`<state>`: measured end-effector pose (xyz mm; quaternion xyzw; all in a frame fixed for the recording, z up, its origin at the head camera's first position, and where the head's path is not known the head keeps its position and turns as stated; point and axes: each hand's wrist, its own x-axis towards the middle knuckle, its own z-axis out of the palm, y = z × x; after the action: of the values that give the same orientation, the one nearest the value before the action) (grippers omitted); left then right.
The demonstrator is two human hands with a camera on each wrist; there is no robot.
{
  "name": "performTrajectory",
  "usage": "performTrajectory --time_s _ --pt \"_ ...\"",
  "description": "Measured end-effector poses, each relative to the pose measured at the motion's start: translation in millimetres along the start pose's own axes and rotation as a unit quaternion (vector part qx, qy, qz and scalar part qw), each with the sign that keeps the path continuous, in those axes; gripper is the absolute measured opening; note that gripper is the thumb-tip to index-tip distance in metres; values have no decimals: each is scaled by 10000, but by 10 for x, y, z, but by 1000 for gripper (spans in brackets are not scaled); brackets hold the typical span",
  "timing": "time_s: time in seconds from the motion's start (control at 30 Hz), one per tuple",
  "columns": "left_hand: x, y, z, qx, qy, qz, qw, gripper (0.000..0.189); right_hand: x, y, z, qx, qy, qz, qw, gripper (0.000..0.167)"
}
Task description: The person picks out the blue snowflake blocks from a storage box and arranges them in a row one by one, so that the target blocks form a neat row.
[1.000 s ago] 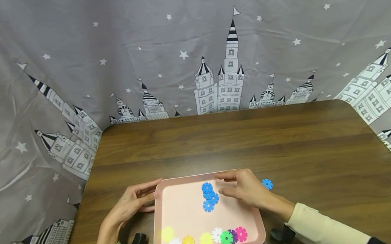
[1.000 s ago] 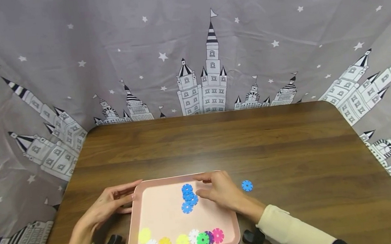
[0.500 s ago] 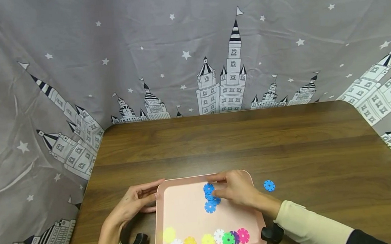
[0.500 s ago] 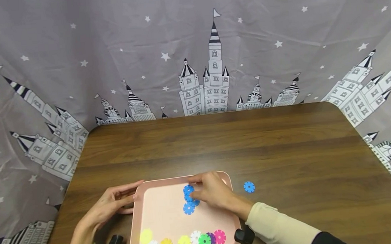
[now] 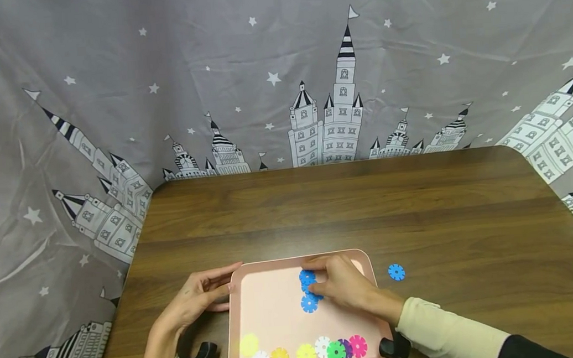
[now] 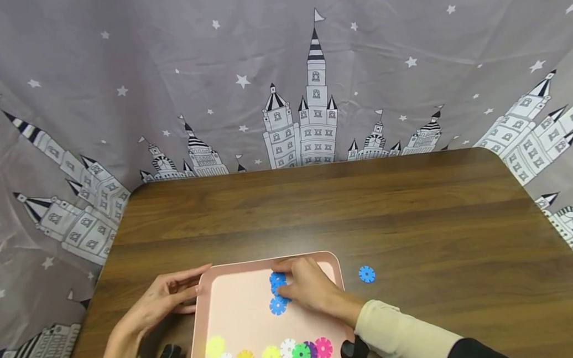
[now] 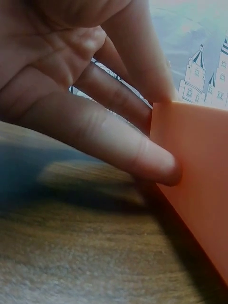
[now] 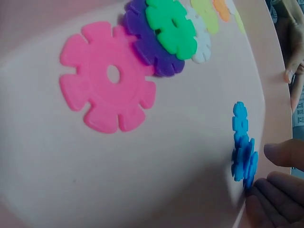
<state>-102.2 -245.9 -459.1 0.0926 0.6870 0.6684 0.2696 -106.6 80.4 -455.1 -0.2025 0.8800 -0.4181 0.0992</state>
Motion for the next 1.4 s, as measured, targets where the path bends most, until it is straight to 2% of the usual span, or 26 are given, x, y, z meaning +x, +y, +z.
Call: performTrajectory --time_s 0.33,0.53,0.73,1.03,1.4 --pt "-1 16 -1 57 31 -22 10000 53 43 -6 61 61 -107 -145 9998 41" --pt "-6 -6 11 49 63 67 9999 53 63 -9 112 -328 -164 -467 9982 40" --pt "-1 -16 12 57 44 136 9999 52 63 -7 140 -555 -47 -704 9960 34" --pt "13 -10 16 113 12 147 9998 51 57 -11 158 -452 95 -698 9965 34" --pt "14 -14 14 79 -22 138 9999 51 60 -1 169 -757 122 -923 9928 30"
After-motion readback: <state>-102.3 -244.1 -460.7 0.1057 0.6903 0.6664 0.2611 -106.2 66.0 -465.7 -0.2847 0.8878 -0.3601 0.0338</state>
